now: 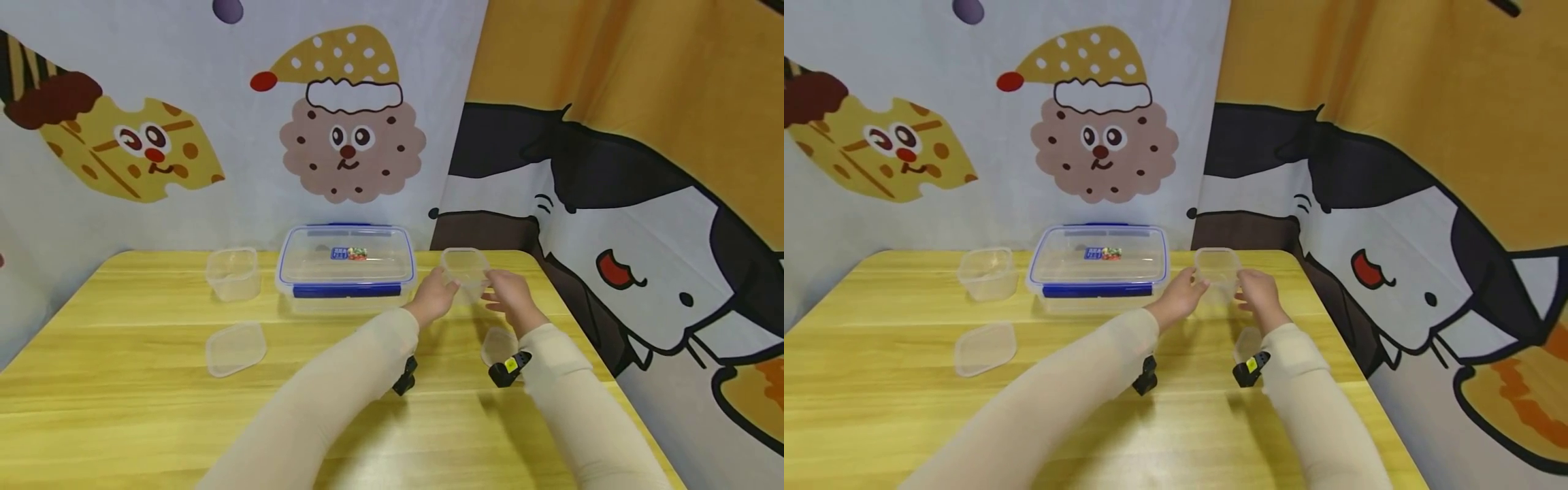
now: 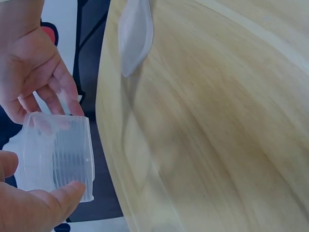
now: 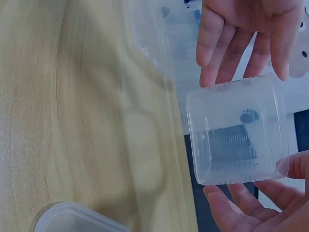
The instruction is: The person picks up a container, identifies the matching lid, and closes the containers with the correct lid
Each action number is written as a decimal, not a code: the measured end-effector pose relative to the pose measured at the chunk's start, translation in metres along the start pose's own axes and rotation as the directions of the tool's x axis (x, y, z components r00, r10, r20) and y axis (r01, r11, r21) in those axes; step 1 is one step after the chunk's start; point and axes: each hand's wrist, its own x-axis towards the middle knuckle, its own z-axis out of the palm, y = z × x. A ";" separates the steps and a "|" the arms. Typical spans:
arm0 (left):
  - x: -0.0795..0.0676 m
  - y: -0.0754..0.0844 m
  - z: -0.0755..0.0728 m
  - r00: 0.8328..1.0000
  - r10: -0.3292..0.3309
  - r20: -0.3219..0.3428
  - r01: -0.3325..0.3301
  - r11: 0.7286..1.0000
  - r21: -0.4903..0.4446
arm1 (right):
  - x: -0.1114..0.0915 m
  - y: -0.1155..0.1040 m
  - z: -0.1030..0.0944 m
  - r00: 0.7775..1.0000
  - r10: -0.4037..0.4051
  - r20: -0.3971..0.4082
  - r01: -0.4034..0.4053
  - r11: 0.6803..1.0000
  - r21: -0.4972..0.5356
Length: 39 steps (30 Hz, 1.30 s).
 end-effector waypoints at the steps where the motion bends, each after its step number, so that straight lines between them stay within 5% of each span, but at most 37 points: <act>1: -0.001 0.001 -0.001 1.000 0.003 0.000 -0.003 1.000 -0.001 | -0.002 0.000 0.000 1.000 -0.006 -0.001 0.006 1.000 0.000; 18: -0.027 0.011 -0.023 1.000 0.011 -0.025 -0.014 0.992 -0.125 | -0.036 -0.011 0.002 0.991 -0.134 -0.023 0.131 0.986 -0.106; 39: -0.062 0.005 -0.051 0.996 0.089 -0.030 -0.092 0.990 -0.109 | -0.074 -0.018 0.018 0.969 -0.246 0.007 0.246 0.965 -0.090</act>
